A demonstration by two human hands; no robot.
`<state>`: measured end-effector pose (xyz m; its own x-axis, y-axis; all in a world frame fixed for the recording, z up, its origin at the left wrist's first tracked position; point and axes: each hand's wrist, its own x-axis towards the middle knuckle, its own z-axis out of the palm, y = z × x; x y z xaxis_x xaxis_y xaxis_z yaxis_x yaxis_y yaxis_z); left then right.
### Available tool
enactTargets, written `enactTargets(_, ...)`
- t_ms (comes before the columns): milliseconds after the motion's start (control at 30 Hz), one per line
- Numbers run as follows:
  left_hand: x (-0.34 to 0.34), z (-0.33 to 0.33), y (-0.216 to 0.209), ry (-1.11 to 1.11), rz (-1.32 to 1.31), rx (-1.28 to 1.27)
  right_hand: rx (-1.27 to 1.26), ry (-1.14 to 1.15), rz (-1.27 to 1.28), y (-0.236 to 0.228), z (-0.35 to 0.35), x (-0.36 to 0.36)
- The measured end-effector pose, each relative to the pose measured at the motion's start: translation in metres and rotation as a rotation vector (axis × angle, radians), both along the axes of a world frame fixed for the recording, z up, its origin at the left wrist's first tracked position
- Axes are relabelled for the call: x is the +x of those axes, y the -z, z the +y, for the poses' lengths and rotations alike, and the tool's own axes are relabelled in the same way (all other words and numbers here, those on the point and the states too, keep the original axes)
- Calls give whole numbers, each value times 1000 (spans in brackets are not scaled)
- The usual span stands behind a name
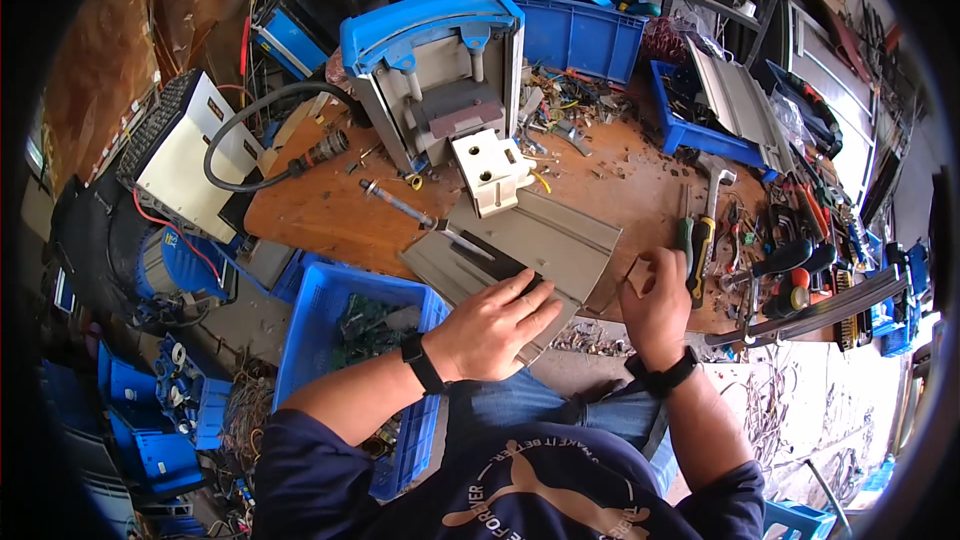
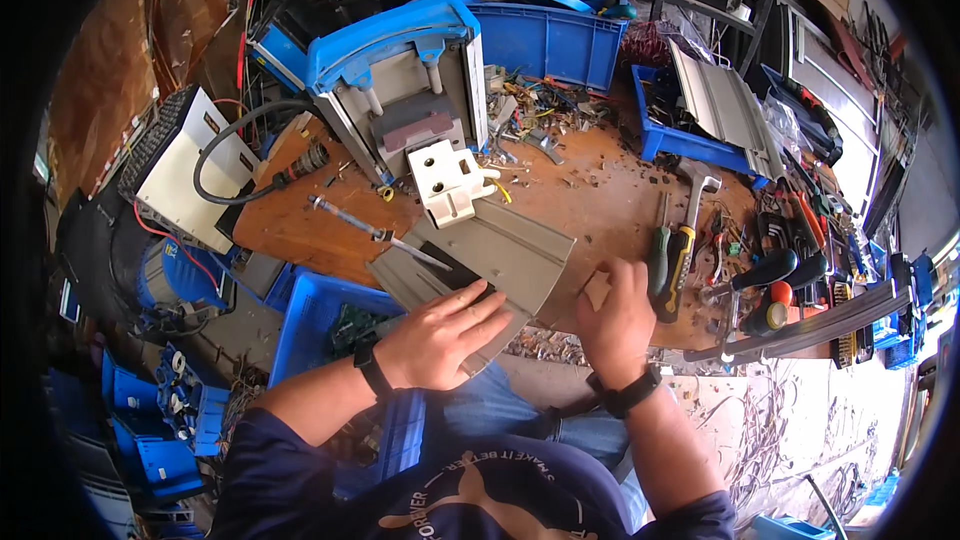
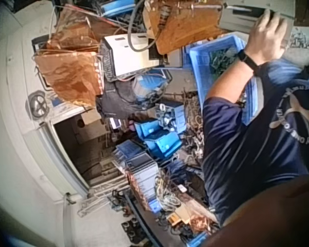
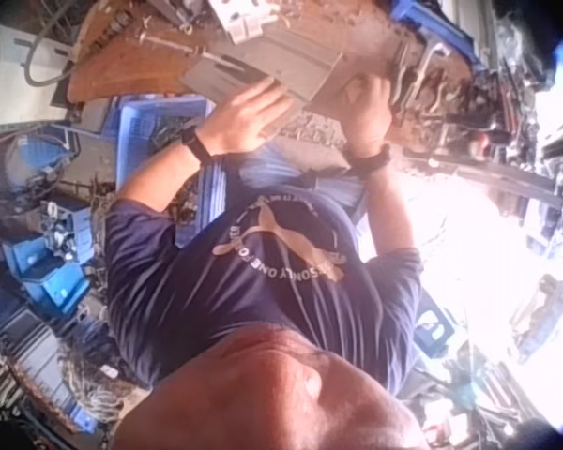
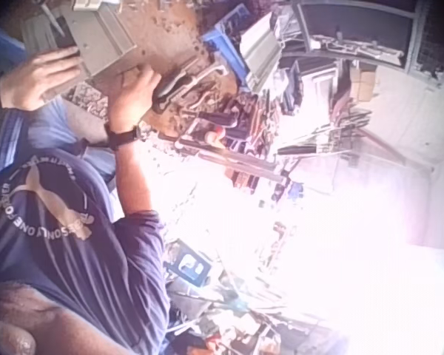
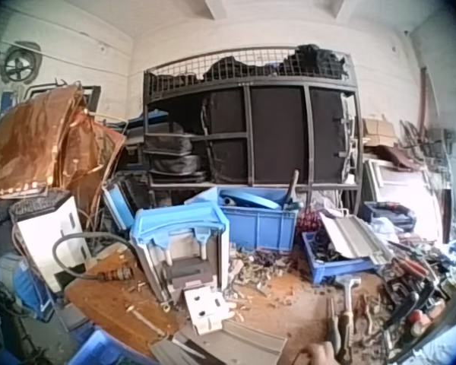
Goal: The person assembles a metal housing by inserting a long metal rod into a slot and securing it with a small cylindrical pin. They use a hammer to tap the pin into place and then inspect the assembled unit by rotating it and checking the fit of the components.
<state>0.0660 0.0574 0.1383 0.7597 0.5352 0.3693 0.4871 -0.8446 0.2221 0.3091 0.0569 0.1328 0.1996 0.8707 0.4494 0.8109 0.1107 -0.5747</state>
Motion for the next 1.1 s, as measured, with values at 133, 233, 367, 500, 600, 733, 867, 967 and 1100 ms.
enactTargets(133,2,0,1,9,9,2,-500,-211,1062,15,7,24)
enactTargets(233,2,0,5,-1,-15,14,-680,-329,1424,-7,1,26)
enactTargets(367,4,0,-2,-4,-1,14,-654,-323,1208,-16,3,21)
enactTargets(500,5,-2,-5,8,34,25,-523,-339,936,-20,2,13)
enactTargets(600,8,-2,0,6,66,42,-14,-487,252,-23,-12,-1)
enactTargets(733,12,1,5,-21,84,67,95,-732,-422,-32,-56,-13)
enactTargets(867,13,3,-3,-4,81,57,63,-818,-474,6,-67,-7)
enactTargets(967,11,5,-3,-11,47,29,43,-784,-428,23,-67,-1)
enactTargets(1100,10,6,-7,-37,21,11,-84,-649,-13,17,-69,-2)
